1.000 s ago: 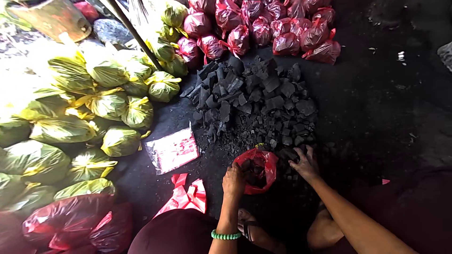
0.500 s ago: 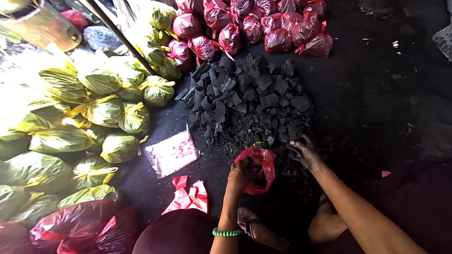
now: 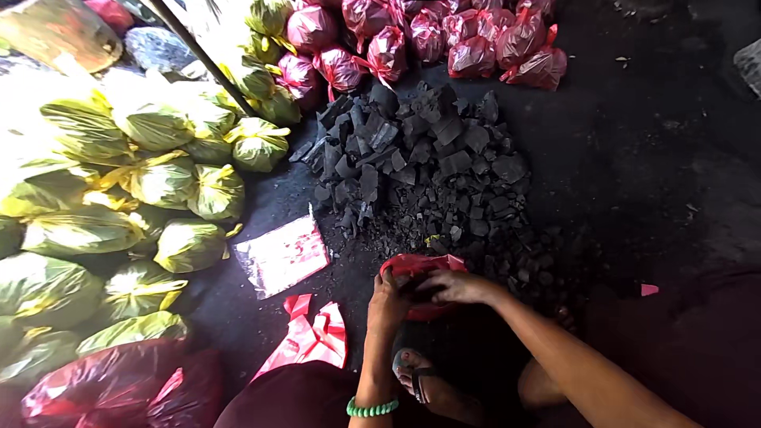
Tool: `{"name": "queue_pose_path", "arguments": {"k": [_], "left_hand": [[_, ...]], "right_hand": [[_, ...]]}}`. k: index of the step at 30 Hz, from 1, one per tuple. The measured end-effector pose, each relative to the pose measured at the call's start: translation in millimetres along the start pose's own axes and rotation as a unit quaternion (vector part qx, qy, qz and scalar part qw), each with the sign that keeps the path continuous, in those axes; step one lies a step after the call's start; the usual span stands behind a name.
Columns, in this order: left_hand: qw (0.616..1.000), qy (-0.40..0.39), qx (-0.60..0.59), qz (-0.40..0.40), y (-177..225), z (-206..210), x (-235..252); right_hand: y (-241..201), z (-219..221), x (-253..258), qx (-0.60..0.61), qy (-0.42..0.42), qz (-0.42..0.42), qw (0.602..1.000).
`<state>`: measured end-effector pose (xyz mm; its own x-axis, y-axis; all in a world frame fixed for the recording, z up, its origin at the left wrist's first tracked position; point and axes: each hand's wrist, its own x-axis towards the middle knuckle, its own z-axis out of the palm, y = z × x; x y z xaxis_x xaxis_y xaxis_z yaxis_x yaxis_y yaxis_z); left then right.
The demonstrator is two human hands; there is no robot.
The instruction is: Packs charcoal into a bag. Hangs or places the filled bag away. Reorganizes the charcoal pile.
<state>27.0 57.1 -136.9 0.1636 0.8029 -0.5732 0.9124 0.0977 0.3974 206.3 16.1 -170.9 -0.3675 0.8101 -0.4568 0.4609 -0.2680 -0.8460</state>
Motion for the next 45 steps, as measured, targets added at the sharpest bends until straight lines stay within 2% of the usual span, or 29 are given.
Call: {"name": "queue_pose_path", "arguments": {"k": [1, 2, 3, 5, 6, 8, 10, 13, 15, 18, 22, 24, 25, 26, 29, 31, 32, 34, 36, 38, 40, 41, 43, 45], "left_hand": [[1.0, -0.006, 0.019, -0.003, 1.2, -0.3, 0.7], [0.999, -0.012, 0.031, -0.004, 2.8, -0.9, 0.9], [0.999, -0.017, 0.043, -0.006, 5.5, -2.0, 0.4], [0.998, -0.023, 0.063, -0.012, 11.8, -4.3, -0.3], [0.997, -0.023, 0.071, -0.014, 14.2, -5.2, -0.7], [0.997, -0.015, 0.076, -0.015, 18.1, -6.7, -1.6], [0.997, -0.004, 0.08, -0.022, 20.8, -7.5, -2.0], [0.995, -0.001, 0.089, -0.034, 23.4, -4.8, 0.0], [0.995, 0.0, 0.09, -0.03, 24.3, -2.3, 1.9], [0.996, 0.013, 0.083, -0.013, 24.4, 1.5, 4.1], [0.997, 0.003, 0.083, 0.009, 23.6, 2.7, 3.6], [0.996, -0.012, 0.084, 0.014, 24.4, 2.7, 2.9], [0.996, -0.015, 0.083, 0.015, 24.3, 2.2, 2.0], [0.996, -0.018, 0.083, 0.014, 24.0, 1.5, 1.2], [0.996, -0.018, 0.083, 0.011, 24.3, 0.5, 0.0], [0.997, -0.018, 0.081, 0.011, 24.3, 0.5, -0.2], [0.997, -0.02, 0.078, 0.011, 24.4, 0.5, 0.0], [0.997, -0.024, 0.073, 0.01, 24.0, -0.5, -0.8], [0.997, -0.028, 0.07, 0.012, 22.0, -1.7, -1.0], [0.997, -0.031, 0.072, 0.018, 19.2, -2.5, -1.0], [0.997, -0.03, 0.064, 0.022, 20.0, -2.0, -2.0], [0.997, -0.028, 0.061, 0.024, 20.8, -1.6, -2.6], [0.997, -0.026, 0.062, 0.026, 22.2, -1.2, -5.1], [0.997, -0.031, 0.071, 0.029, 25.4, -1.0, -5.6]], "right_hand": [[15.4, -11.7, -9.7, 0.096, 0.08, -0.022, 0.992], [32.4, -26.3, -19.3, 0.181, 0.18, -0.019, 0.967], [50.7, -43.9, -29.4, 0.217, 0.297, -0.001, 0.93], [97.7, -82.0, -49.3, 0.168, 0.52, 0.069, 0.834], [124.2, -97.6, -60.6, 0.125, 0.593, 0.125, 0.786], [171.7, -115.8, -81.6, 0.07, 0.655, 0.24, 0.713], [203.3, -121.0, -93.3, 0.065, 0.64, 0.318, 0.697], [226.6, -109.7, -87.8, 0.094, 0.574, 0.375, 0.721], [219.3, -94.2, -69.0, 0.064, 0.548, 0.372, 0.746], [187.1, -70.7, -37.4, -0.007, 0.52, 0.277, 0.808], [139.7, -67.7, -27.4, 0.059, 0.49, 0.115, 0.862], [129.8, -65.5, -38.0, 0.061, 0.482, 0.056, 0.872], [126.3, -59.7, -46.0, 0.057, 0.505, 0.062, 0.859], [128.4, -51.7, -53.1, 0.05, 0.548, 0.092, 0.83], [148.4, -24.5, -76.6, 0.068, 0.642, 0.284, 0.709], [161.7, -8.5, -87.4, 0.109, 0.633, 0.395, 0.657], [166.7, -4.6, -87.3, 0.125, 0.614, 0.433, 0.648], [165.9, -6.7, -80.0, 0.145, 0.565, 0.47, 0.662], [157.3, -15.6, -72.1, 0.186, 0.525, 0.468, 0.686], [154.4, -17.5, -70.4, 0.162, 0.541, 0.397, 0.724], [152.6, -20.0, -81.0, 0.084, 0.558, 0.288, 0.774], [153.1, -22.8, -87.5, 0.039, 0.566, 0.258, 0.782], [152.3, -24.6, -100.4, 0.0, 0.593, 0.292, 0.75], [150.3, -18.1, -108.7, 0.057, 0.61, 0.393, 0.686]]}}
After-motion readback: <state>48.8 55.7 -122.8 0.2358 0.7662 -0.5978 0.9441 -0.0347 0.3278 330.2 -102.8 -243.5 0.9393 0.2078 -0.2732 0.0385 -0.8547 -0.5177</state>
